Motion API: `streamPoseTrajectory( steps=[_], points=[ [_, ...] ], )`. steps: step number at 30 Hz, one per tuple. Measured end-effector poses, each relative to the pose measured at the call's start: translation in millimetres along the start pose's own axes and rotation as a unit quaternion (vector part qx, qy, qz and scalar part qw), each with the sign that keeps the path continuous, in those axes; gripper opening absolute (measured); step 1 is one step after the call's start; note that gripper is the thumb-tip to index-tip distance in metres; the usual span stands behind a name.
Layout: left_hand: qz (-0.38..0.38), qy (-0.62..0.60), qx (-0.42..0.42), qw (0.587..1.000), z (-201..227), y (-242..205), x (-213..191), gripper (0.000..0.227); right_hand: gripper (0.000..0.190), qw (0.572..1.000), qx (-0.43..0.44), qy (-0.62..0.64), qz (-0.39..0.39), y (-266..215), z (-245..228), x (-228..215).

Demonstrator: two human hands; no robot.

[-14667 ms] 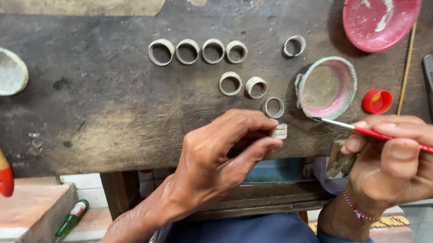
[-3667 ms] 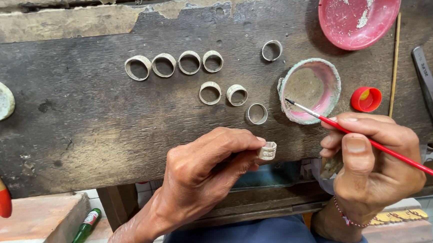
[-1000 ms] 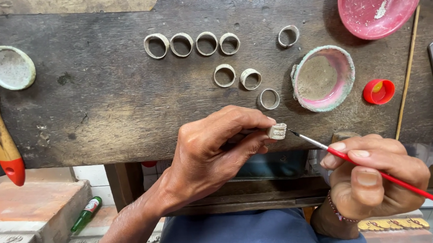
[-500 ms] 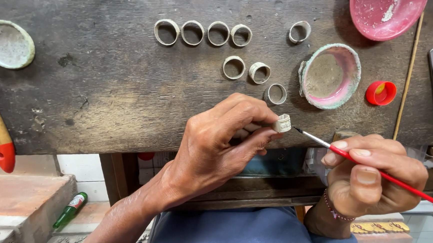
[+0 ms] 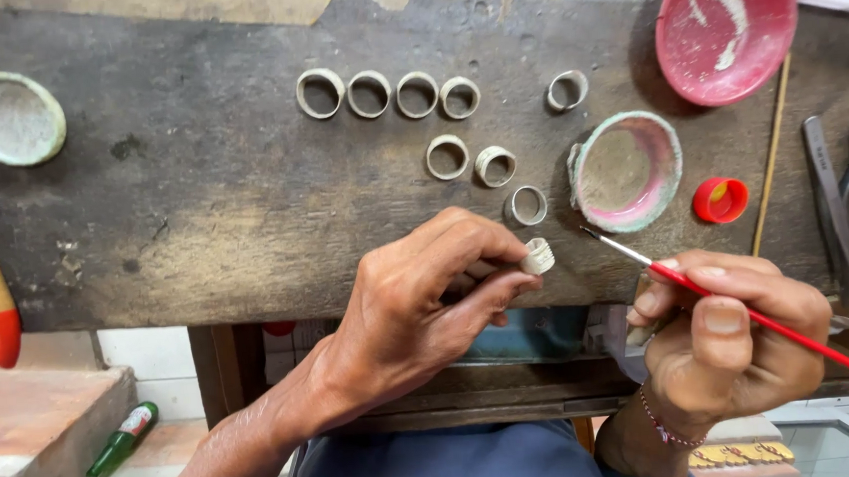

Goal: A person uses a fine-tipped paintbrush to apply a liquid coating to small silver rings on a wooden workbench.

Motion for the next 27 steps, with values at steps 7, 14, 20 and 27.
streamPoseTrajectory(
  steps=[7, 14, 20, 27],
  points=[
    [-0.006, 0.011, -0.018, 1.0, -5.1, -0.1, 1.2, 0.009, 0.028, 0.996, 0.053, -0.065, 0.002, 15.3, -7.1, 5.2],
    [-0.003, 0.022, -0.011, 1.0, -4.1, 0.3, 0.2, 0.009, 0.029, 0.99, 0.074, -0.118, -0.031, 20.7, -9.3, 12.8],
    [-0.005, 0.024, -0.006, 1.0, -4.4, 0.0, 0.6, 0.009, 0.031, 0.988, 0.064, -0.13, -0.048, 21.6, -7.2, 13.2],
    [-0.005, 0.024, -0.002, 1.0, -4.4, 0.7, 0.9, 0.009, 0.03, 0.989, 0.053, -0.129, -0.05, 20.8, -5.1, 12.0]
  ],
)
Point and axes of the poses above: each hand's wrist, its own y-axis towards the middle knuckle, its own x-axis out of the palm, z = x × y, the point moved 8 cm from there along y, towards the middle knuckle, and after that the axes turned 11 degrees about -z, right-handed, at the moved point
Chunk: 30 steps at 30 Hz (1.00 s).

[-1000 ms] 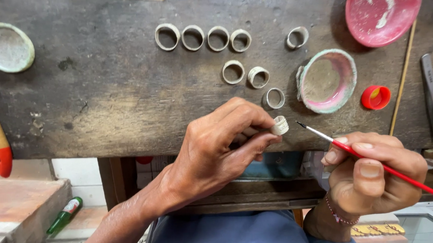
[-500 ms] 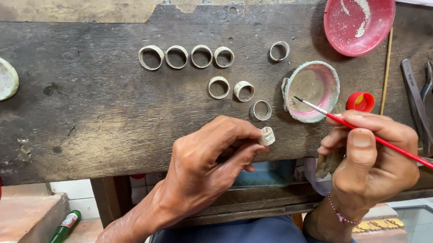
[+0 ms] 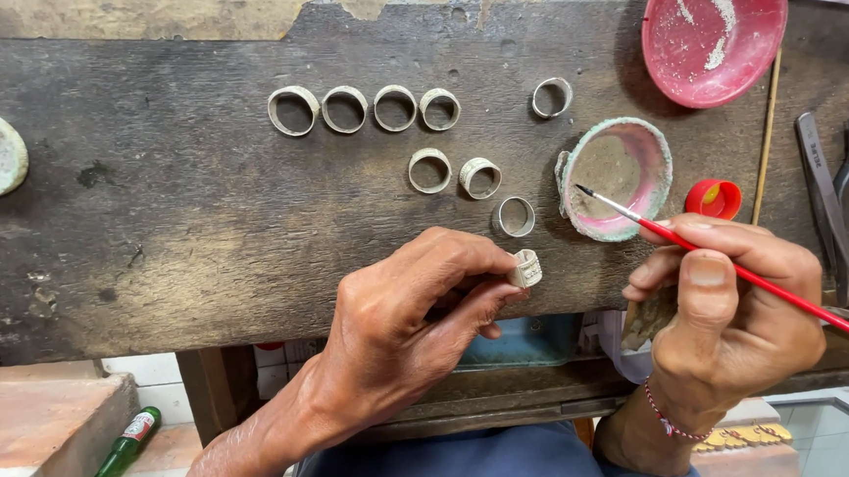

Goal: A person uses a fine-tipped paintbrush to apply a liquid coating to small silver rings on a wooden workbench.

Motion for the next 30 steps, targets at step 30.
streamPoseTrajectory(
  steps=[30],
  points=[
    [0.048, 0.018, 0.025, 0.998, 3.3, -8.2, -4.2, 0.005, 0.01, 0.982, -0.141, 0.119, 0.047, -32.9, -0.1, -1.0]
  ],
)
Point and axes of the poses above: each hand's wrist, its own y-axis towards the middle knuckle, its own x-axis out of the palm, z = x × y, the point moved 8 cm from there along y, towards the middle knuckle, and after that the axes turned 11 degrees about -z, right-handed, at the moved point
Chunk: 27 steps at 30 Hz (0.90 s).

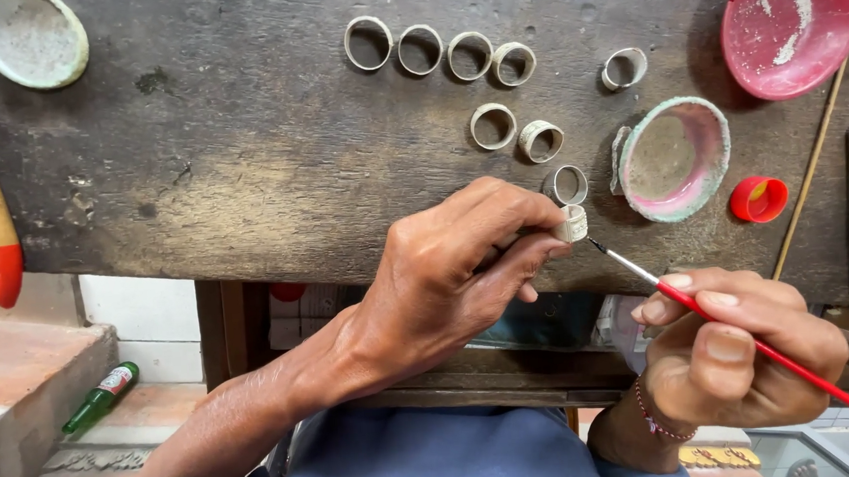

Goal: A person uses a fine-tipped paintbrush to apply a liquid coating to small silver rings on a wooden workbench.

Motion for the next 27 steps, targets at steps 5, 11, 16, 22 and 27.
streamPoseTrajectory(
  steps=[5, 11, 16, 22, 27],
  points=[
    [0.001, 0.004, 0.003, 1.0, -0.5, -0.7, 1.8, 0.004, 0.012, 1.0, 0.0, -0.004, -0.008, -0.4, -0.8, 1.8],
    [-0.001, 0.022, 0.013, 1.0, -0.2, -1.3, 4.0, 0.004, 0.015, 1.0, -0.004, 0.0, -0.012, -0.1, 0.1, 1.7],
    [-0.002, 0.039, 0.02, 0.999, -0.6, -2.8, 5.9, 0.004, 0.019, 1.0, -0.009, 0.011, -0.022, 0.0, 0.6, 2.4],
    [-0.001, 0.035, 0.019, 0.999, -0.4, -2.0, 5.2, 0.003, 0.018, 1.0, -0.01, 0.0, -0.019, -0.8, 0.0, 3.0],
    [-0.005, 0.04, 0.022, 0.999, -0.5, -1.9, 5.5, 0.003, 0.018, 1.0, -0.004, -0.009, -0.013, -0.3, -0.6, 3.7]
  ],
)
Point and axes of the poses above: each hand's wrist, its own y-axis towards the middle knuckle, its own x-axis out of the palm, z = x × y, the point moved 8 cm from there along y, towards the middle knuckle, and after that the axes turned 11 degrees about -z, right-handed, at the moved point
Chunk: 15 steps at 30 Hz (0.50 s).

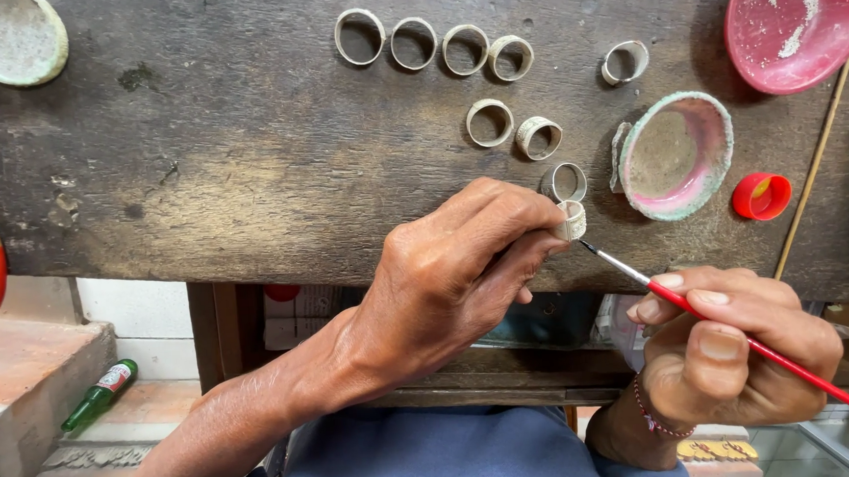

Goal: A person uses a fine-tipped paintbrush to apply a liquid coating to small silver rings on a wooden workbench.

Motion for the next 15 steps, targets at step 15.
streamPoseTrajectory(
  steps=[15],
  points=[
    [-0.012, 0.02, 0.0, 1.0, -1.7, -2.8, 3.4, 0.006, 0.016, 1.0, 0.002, -0.009, 0.008, -0.5, 0.3, -0.6]
  ],
)
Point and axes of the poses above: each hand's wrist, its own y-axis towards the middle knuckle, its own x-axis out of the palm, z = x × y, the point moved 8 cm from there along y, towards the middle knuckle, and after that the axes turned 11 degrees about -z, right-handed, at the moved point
